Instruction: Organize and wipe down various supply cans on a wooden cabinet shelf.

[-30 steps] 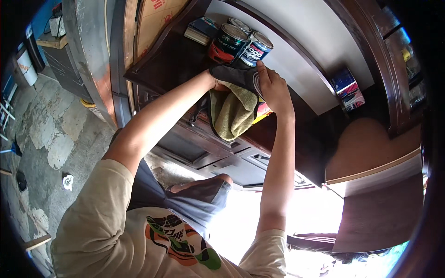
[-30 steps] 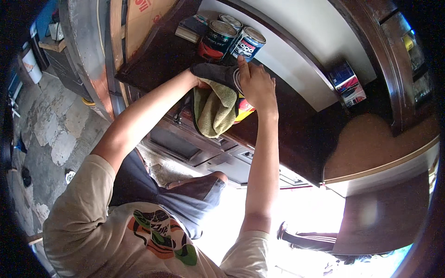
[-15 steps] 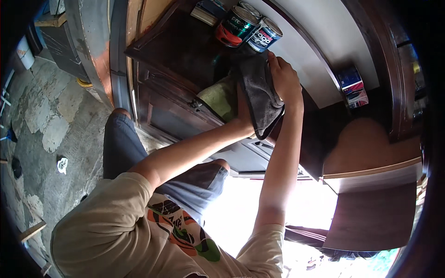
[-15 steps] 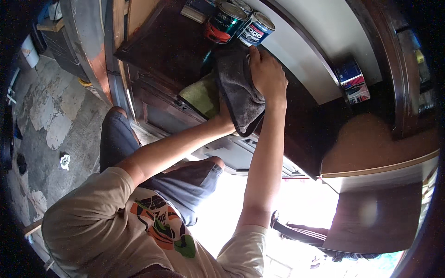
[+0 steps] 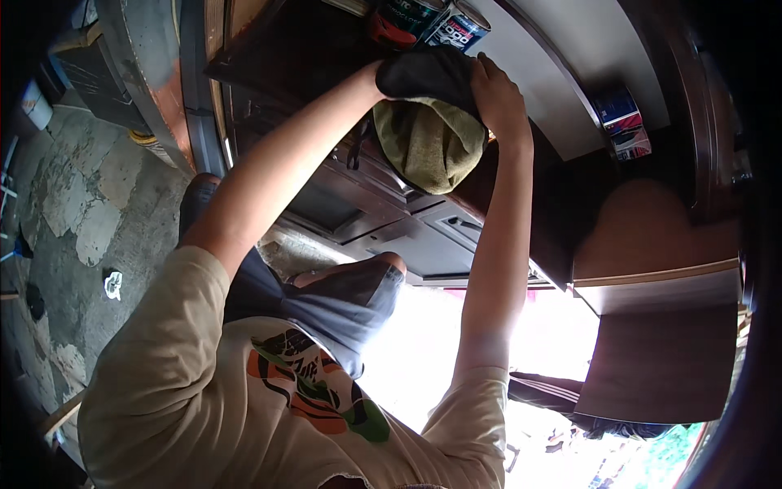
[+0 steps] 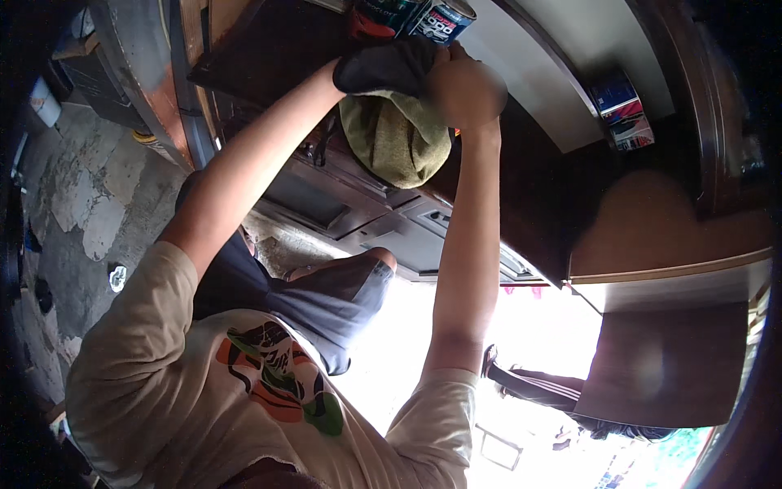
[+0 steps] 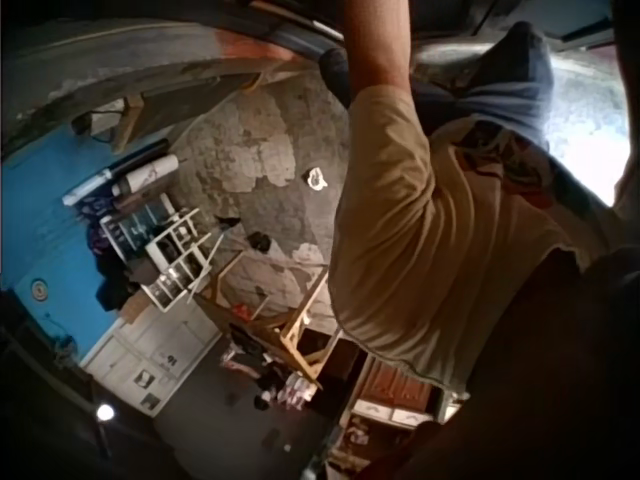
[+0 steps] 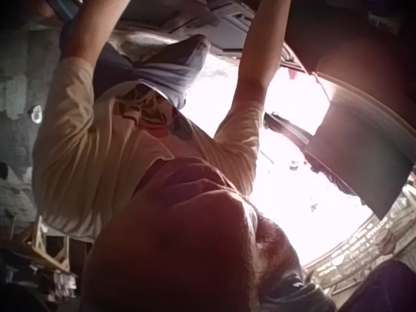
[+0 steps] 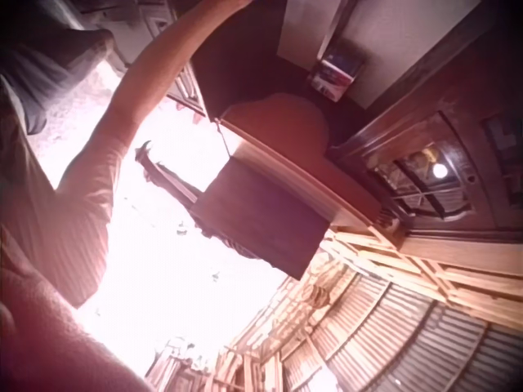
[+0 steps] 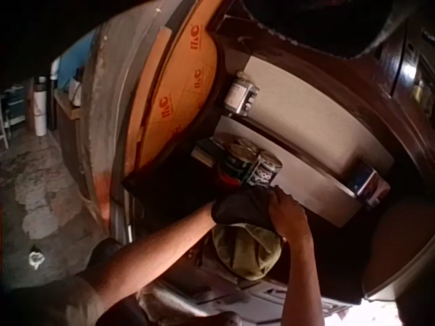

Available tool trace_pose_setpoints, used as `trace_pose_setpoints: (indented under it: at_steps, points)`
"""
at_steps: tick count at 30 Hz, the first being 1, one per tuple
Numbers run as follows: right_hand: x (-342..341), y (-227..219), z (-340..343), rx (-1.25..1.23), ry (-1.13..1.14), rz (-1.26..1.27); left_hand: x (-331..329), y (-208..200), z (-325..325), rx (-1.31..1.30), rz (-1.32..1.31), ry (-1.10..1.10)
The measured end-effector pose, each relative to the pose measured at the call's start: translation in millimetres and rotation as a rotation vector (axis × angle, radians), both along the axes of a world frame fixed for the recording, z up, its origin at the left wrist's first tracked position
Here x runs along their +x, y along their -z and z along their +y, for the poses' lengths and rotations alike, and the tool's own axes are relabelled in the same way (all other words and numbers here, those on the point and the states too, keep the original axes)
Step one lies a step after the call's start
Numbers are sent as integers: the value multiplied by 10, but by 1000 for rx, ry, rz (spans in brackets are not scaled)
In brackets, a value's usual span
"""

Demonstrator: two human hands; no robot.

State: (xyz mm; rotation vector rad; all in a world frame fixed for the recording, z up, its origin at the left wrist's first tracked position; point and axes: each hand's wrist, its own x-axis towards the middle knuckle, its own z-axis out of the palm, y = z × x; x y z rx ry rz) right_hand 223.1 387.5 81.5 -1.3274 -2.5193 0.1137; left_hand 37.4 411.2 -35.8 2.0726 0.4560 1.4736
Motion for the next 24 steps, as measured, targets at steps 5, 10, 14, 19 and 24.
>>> trace_pose_setpoints:
  at_steps: [5, 10, 14, 19, 24]
  points:
    - [-7, 42, -25, 57, -49, 145, -109, 4, -14, -885, -428, 217]
    - [-17, 70, -7, 104, -45, 167, -60, -20, -33, -900, -525, 225]
    - [-25, 64, 0, 124, -73, 262, 31, -118, -133, -865, -565, 246]
    - [-26, 33, -55, 7, -13, 266, 331, -177, -52, -390, -522, -86]
    - [-49, -45, -97, 17, 91, 200, 956, 280, -191, -333, -667, -221]
